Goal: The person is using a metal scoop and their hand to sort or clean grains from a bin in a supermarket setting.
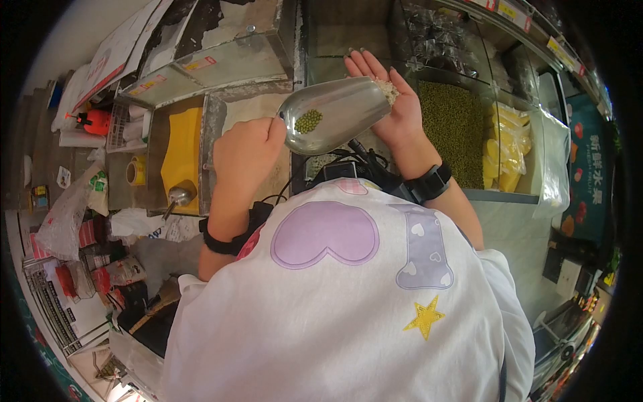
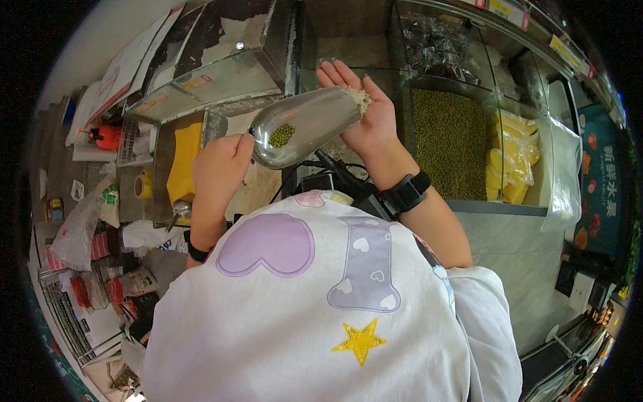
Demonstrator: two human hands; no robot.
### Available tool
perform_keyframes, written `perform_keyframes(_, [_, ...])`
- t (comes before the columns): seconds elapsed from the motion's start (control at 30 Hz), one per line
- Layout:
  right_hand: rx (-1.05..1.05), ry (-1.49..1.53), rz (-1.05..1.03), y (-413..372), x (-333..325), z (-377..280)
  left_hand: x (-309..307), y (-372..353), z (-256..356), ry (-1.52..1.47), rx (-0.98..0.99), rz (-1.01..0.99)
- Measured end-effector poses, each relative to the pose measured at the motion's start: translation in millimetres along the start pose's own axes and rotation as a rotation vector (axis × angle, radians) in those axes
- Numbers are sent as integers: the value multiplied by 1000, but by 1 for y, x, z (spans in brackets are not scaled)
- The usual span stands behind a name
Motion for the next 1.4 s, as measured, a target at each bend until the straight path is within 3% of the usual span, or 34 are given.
perform_keyframes(1.4, [-4,-183,146,-2,7,6,-3,0,4,77,31,7])
Point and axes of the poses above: each hand's wrist, its own y-axis towards the middle knuckle, its own x-axis out of the palm, z = x × y, the point moved 4 cm from there along y, towards the middle knuckle, and after that the axes turned 2 degrees about -y, right-handed, at the moved point
